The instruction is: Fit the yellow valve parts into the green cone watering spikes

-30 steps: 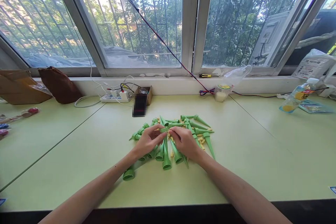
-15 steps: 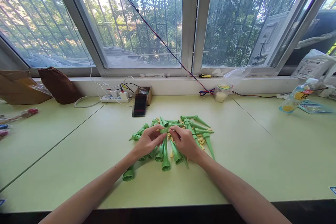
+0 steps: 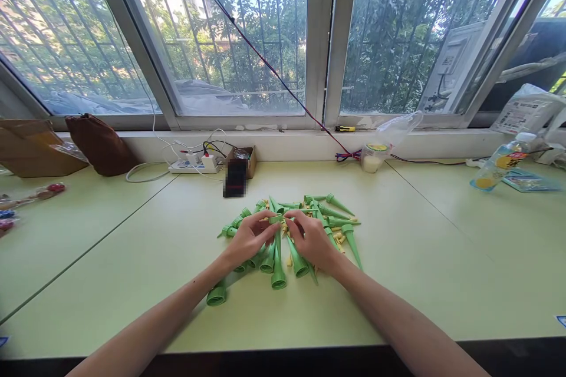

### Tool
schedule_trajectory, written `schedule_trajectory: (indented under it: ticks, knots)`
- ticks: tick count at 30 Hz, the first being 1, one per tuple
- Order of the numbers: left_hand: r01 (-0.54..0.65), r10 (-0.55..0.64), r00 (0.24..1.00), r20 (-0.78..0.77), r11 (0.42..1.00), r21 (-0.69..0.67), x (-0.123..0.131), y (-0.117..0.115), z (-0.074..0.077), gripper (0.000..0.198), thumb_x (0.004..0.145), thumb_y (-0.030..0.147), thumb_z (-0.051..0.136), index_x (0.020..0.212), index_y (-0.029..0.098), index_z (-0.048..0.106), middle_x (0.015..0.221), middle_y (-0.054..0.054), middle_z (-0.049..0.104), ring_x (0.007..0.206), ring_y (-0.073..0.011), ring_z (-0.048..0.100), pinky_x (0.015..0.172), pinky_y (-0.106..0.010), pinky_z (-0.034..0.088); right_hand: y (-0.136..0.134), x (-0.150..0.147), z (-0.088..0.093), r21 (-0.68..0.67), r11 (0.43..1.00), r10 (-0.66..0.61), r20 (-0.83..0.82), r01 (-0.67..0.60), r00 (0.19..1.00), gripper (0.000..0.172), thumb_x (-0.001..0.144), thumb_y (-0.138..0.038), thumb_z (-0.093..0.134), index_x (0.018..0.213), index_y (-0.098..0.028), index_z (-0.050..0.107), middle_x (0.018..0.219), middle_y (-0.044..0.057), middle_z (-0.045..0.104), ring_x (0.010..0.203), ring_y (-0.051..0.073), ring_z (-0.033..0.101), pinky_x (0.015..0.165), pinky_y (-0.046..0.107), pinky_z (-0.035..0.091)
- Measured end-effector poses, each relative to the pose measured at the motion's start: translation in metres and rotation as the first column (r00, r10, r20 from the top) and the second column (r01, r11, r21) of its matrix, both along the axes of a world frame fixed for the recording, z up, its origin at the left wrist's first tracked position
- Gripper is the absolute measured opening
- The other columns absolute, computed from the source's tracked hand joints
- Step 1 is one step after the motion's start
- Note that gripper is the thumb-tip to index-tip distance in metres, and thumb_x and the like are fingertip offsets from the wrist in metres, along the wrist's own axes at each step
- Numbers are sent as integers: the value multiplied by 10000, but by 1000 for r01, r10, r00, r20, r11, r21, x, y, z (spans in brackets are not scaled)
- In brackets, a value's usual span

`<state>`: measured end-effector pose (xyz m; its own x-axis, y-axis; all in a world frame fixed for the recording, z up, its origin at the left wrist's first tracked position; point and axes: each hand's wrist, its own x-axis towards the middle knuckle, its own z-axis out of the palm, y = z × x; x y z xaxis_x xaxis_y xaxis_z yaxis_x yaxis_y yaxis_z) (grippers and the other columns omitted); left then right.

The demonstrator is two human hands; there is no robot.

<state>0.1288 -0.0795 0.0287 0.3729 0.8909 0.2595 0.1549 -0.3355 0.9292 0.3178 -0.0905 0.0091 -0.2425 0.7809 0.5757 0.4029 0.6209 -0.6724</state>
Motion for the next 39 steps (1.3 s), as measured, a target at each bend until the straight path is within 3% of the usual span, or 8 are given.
schedule_trajectory:
  ticks: [6,16,39]
  knots:
    - [-9,10,1000,10,999,-34,1,-1,4,310,865,460,652,932,168,573,545,51,512,498,-103,505,470,-202,362,-1,-2,5,55,998,25,14,-25,1000,162,966,-267,513,1086,-189,588,667,-20,561,581,147,535,597,255,440]
    - [-10,10,1000,10,1000,-29,0,-1,4,294,869,440,653,936,168,566,545,57,504,483,-97,506,467,-201,373,1,-1,2,46,998,33,18,-34,999,152,973,-276,522,1064,-188,605,657,-26,546,571,140,498,589,253,426]
    - [-2,2,1000,26,1000,-24,0,-3,6,297,852,445,670,896,166,581,549,57,499,488,-91,479,470,-203,355,2,0,2,0,999,54,40,-54,998,207,1005,-321,475,1000,-184,630,680,1,631,572,148,551,586,266,430]
